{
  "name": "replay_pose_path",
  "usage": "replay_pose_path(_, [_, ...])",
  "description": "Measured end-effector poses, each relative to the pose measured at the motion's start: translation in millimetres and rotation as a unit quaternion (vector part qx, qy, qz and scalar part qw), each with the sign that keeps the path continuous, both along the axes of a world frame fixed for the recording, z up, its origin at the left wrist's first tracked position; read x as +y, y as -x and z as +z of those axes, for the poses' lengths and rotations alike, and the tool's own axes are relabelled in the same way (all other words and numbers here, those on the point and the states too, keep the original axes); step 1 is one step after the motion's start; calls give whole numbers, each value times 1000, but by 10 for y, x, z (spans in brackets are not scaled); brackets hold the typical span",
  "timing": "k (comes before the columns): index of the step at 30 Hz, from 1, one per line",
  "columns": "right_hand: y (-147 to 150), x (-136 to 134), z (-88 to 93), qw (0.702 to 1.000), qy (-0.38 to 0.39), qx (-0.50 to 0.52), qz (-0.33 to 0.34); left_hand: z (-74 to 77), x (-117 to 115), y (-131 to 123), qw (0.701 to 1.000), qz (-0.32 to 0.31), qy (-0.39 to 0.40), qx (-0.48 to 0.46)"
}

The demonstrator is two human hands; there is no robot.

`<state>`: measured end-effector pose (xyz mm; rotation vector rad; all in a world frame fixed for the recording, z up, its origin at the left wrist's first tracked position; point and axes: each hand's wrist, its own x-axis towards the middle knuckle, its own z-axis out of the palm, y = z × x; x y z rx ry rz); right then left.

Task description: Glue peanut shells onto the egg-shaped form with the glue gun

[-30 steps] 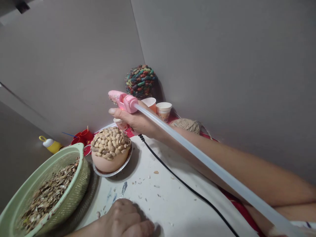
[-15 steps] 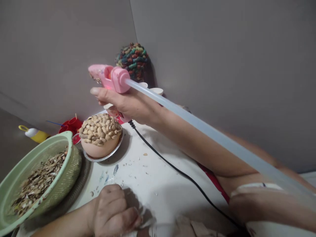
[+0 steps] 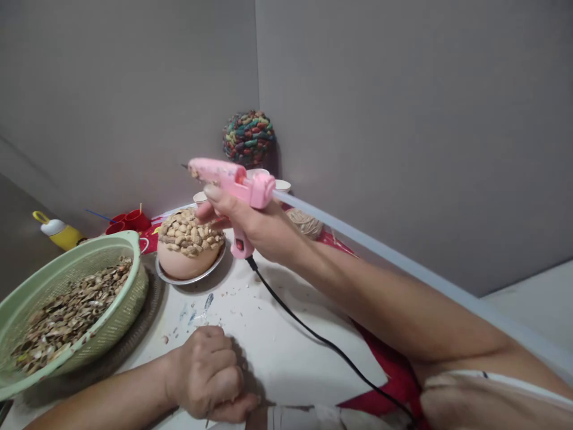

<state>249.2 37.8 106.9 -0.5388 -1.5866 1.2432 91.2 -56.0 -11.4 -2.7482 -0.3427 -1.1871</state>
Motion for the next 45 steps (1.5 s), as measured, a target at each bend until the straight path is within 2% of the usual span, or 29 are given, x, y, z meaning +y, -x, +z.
replay_pose_path(2, [-54,-33,-170,998,44,41,23,11,-19,2,1000,-4,-3,0])
replay_pose_path(4, [-116,-47,-379,995,90,43,14,27,-30,15,1000,-8,-3,8])
replay_pose_path(9, [-258,-49,-898,981,175,52,-64,82,-23,87,999,8,5,43])
replay_pose_path(13, [-304,-22,-1114,974,200,59,-89,91,-21,141,999,16,3,37])
replay_pose_path(22, [-238,-38,-1146,977,209,27,-26,124,2,217,997,37,46,59])
replay_pose_path(26, [-214,-73,-1142,977,211,-8,-3,69,14,217,995,45,61,63])
replay_pose_path(31, [-230,-37,-1145,977,214,-20,7,-32,60,295,992,9,95,79])
replay_pose_path(36, [-253,-22,-1116,979,203,-13,16,-8,61,330,993,-16,101,66])
replay_pose_path(39, [-269,-29,-1102,981,194,-9,4,25,49,303,995,10,83,59])
replay_pose_path(45, [-305,22,-1122,982,189,-7,-27,4,121,340,992,102,31,62])
